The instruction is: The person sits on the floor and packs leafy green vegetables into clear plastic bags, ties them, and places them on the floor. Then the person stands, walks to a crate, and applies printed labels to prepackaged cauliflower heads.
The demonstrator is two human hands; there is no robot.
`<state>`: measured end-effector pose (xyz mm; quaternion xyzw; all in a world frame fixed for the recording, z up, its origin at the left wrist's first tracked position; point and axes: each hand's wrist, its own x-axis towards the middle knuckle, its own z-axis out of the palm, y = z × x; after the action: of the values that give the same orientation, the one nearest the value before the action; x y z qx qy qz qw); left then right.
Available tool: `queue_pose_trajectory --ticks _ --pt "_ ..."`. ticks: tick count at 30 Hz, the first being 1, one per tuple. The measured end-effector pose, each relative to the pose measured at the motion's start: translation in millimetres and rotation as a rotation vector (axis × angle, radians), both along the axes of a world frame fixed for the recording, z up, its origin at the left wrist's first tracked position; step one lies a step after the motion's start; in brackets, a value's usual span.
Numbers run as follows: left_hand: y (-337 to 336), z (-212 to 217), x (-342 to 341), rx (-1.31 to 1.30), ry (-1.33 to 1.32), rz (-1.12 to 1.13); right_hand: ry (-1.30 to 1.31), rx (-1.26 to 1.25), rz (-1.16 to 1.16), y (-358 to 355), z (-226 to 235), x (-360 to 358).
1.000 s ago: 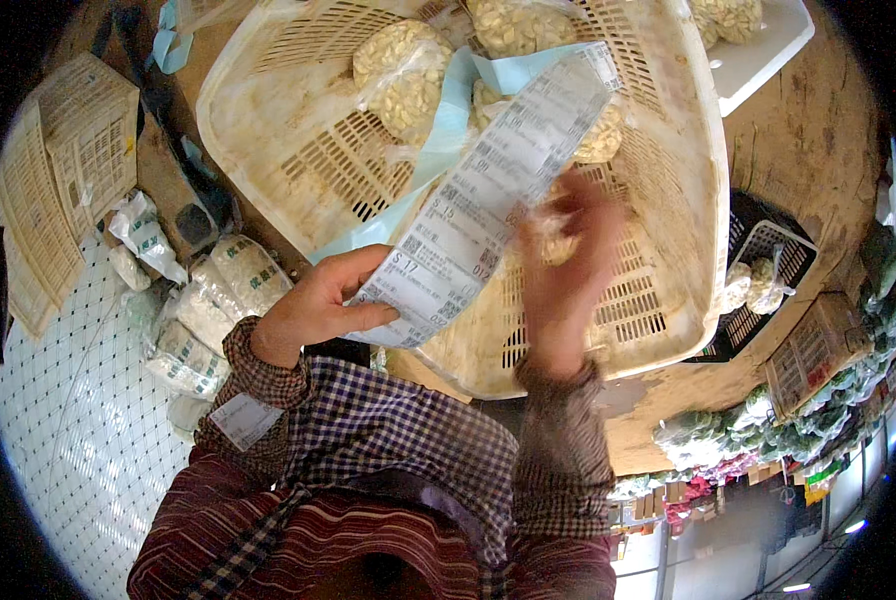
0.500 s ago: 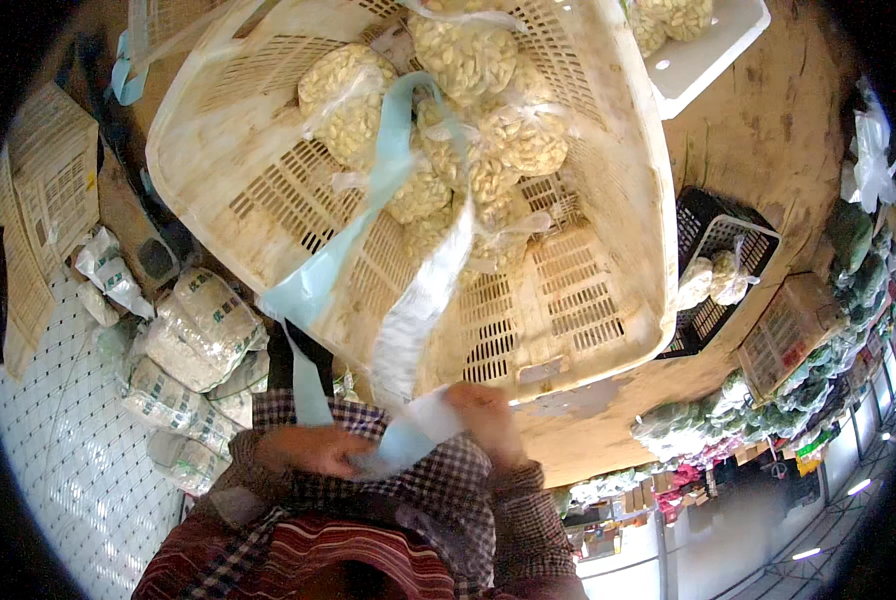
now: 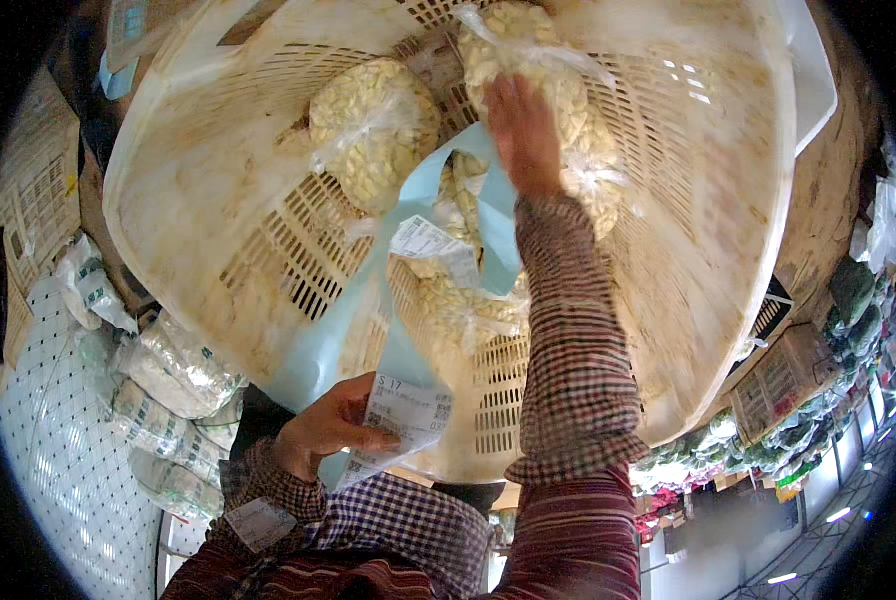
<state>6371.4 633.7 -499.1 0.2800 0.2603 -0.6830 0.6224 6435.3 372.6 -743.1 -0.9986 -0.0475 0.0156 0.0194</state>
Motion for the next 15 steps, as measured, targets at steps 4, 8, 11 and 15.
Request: queue_pose_trajectory --ticks 4,8,11,15 --pt "5.6 4.3 29.1 0.113 -0.074 0.024 0.249 0.204 0.053 60.4 10.9 -67.1" --pt "8.5 4.3 42.9 0.170 -0.200 0.038 0.008 0.251 -0.115 47.5 19.3 -8.5" --pt "7.2 2.0 39.1 0.184 -0.247 0.142 -0.134 0.291 -0.348 39.2 19.9 76.2" --pt "7.2 2.5 40.6 0.172 -0.285 0.173 0.190 0.270 -0.333 28.9 3.9 69.0"
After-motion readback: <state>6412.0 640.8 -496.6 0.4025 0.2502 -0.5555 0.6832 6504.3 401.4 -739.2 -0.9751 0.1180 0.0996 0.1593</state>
